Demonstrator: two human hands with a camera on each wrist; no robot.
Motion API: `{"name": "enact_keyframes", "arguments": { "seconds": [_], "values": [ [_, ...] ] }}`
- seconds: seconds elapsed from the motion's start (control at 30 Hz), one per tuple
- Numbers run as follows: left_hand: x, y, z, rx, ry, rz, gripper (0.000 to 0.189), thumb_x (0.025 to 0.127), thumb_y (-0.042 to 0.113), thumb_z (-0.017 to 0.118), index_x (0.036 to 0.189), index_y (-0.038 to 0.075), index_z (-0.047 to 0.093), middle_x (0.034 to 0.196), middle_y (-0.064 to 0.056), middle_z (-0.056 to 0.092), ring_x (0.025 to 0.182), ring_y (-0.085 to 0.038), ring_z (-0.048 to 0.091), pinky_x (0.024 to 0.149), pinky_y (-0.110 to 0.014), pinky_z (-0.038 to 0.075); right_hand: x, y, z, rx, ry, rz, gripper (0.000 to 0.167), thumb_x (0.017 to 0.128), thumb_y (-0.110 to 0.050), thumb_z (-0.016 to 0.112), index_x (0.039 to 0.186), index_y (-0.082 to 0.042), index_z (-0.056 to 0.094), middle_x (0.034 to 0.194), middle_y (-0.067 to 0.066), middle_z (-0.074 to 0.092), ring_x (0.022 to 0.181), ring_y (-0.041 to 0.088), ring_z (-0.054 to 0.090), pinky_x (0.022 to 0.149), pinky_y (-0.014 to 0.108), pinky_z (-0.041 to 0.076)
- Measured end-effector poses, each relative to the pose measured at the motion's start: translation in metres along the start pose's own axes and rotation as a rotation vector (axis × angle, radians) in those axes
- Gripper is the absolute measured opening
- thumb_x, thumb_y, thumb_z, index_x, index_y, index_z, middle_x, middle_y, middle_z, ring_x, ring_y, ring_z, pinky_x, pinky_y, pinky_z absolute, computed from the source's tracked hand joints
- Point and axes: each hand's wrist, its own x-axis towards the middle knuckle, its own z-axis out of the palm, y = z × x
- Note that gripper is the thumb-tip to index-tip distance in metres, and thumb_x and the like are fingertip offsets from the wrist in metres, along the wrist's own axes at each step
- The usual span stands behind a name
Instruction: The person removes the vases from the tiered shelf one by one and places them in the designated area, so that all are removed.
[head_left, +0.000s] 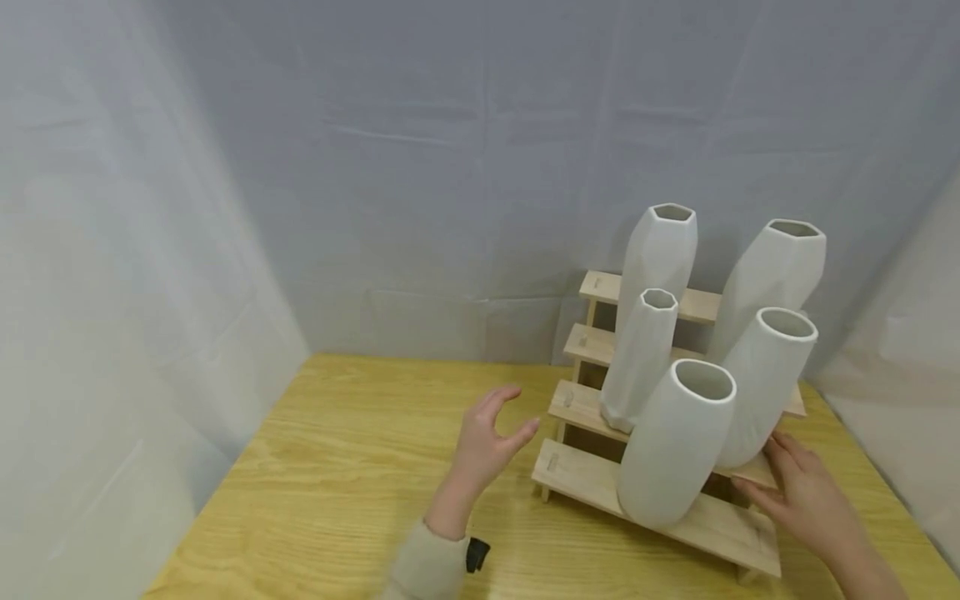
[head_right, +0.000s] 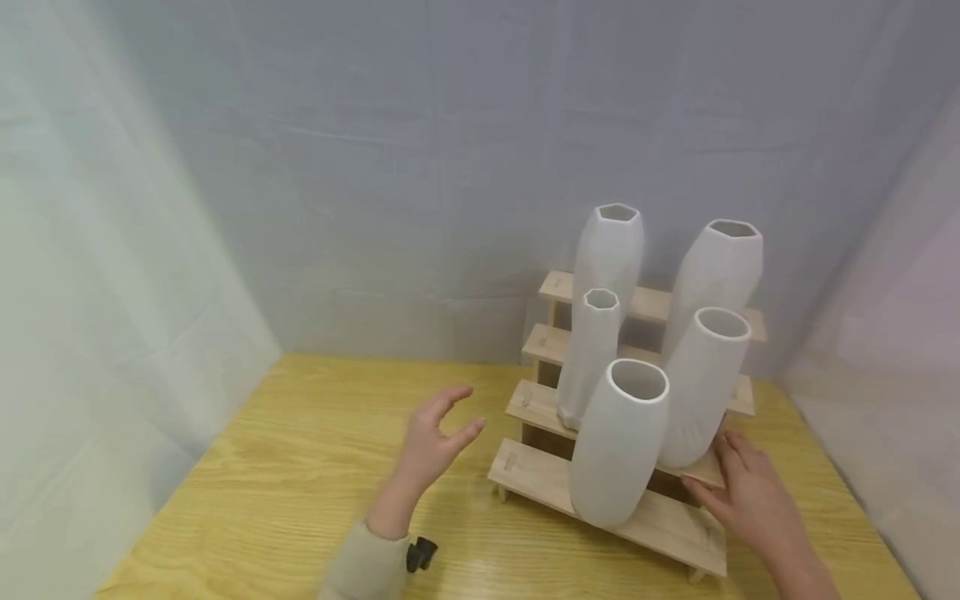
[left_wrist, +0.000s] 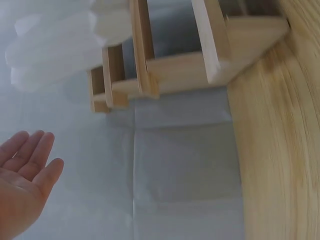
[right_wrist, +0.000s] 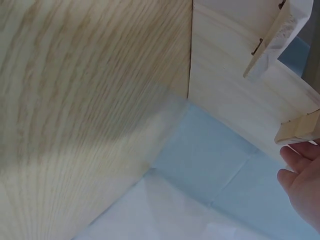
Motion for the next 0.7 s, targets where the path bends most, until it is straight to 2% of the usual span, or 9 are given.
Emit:
{"name": "enact_keyframes", "arguments": {
  "seconds": [0.1, 0.33, 0.47, 0.7],
  "values": [
    [0.003, 0.007, 0.012, -0.048, -0.025, 0.02, 0.044, 0.078, 0.017, 0.068, 0.113, -0.005, 0.054, 0.11, -0.018, 0.056, 0.104, -0.027, 0.051, 0.089, -0.037, 0.042, -0.001, 0.0, 0.001, 0.005, -0.005, 0.005, 0.071, 0.07, -0.028, 0.074, 0.118, 0.015, 0.044, 0.116, 0.034, 0.043, 0.102, 0.049, 0.039, 0.096, 0.057, 0.021],
    [0.012, 0.025, 0.034, -0.11, -0.071, 0.11, 0.045, 0.076, 0.016, 0.07, 0.113, -0.005, 0.054, 0.112, -0.019, 0.056, 0.105, -0.025, 0.052, 0.089, -0.032, 0.042, -0.003, -0.002, 0.001, -0.01, -0.044, 0.054, 0.071, 0.074, -0.031, 0.07, 0.118, 0.016, 0.042, 0.117, 0.035, 0.041, 0.102, 0.052, 0.037, 0.099, 0.056, 0.015],
    [0.017, 0.033, 0.045, -0.119, -0.108, 0.108, 0.045, 0.077, 0.017, 0.069, 0.114, -0.003, 0.053, 0.113, -0.016, 0.056, 0.106, -0.023, 0.051, 0.09, -0.03, 0.042, -0.004, -0.003, 0.0, -0.02, -0.062, 0.074, 0.071, 0.077, -0.032, 0.068, 0.12, 0.016, 0.04, 0.118, 0.035, 0.039, 0.103, 0.053, 0.036, 0.099, 0.058, 0.013],
    [0.021, 0.046, 0.061, -0.151, -0.169, 0.062, 0.045, 0.077, 0.017, 0.069, 0.114, -0.004, 0.054, 0.112, -0.014, 0.057, 0.105, -0.019, 0.051, 0.089, -0.026, 0.041, -0.006, -0.007, 0.0, -0.083, -0.086, 0.065, 0.075, 0.077, -0.035, 0.066, 0.125, 0.015, 0.036, 0.12, 0.036, 0.038, 0.106, 0.053, 0.036, 0.102, 0.053, 0.012]
  ]
}}
